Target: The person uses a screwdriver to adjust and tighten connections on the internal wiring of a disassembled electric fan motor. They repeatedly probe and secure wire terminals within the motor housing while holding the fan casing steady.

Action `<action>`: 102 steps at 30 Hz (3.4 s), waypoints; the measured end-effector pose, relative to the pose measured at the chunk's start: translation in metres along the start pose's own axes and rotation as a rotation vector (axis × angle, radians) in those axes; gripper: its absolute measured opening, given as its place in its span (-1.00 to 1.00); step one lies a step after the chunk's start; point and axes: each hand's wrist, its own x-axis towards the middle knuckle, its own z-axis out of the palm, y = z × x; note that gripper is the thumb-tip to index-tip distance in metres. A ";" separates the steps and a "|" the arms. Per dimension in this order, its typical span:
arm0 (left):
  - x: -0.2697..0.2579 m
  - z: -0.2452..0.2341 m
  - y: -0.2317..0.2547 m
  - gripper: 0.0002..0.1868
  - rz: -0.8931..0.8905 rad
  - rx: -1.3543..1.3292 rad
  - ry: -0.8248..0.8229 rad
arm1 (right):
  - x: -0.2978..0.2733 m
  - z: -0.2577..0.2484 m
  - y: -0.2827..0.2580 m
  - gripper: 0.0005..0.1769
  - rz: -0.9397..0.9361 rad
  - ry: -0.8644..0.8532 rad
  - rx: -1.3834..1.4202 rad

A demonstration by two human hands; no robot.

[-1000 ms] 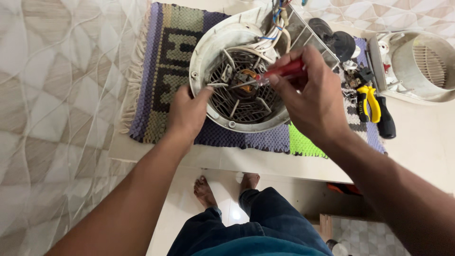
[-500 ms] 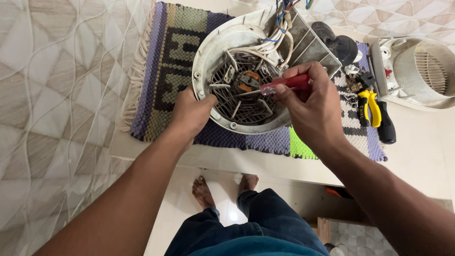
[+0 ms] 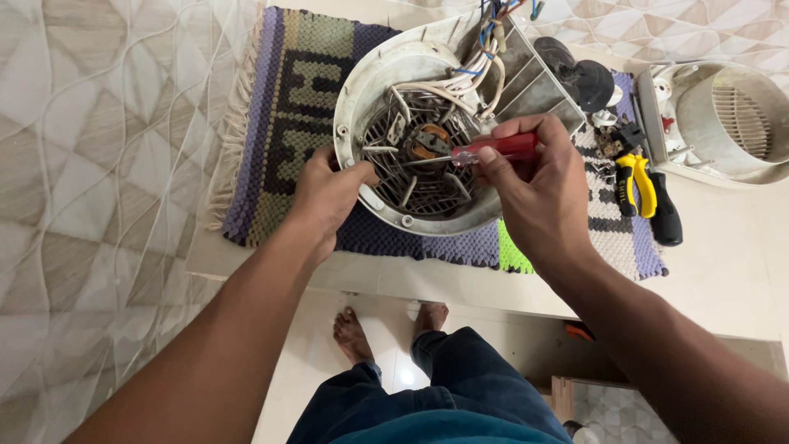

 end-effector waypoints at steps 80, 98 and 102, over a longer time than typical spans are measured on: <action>0.036 -0.025 0.017 0.18 -0.076 -0.162 -0.105 | -0.012 -0.058 -0.002 -0.77 0.052 0.209 0.205; 0.016 -0.050 -0.003 -0.68 0.345 0.475 0.262 | -0.008 -0.050 -0.006 -0.78 0.047 0.196 0.283; 0.013 -0.045 -0.005 -0.71 0.423 0.836 0.209 | -0.009 -0.050 -0.004 -0.78 0.070 0.217 0.265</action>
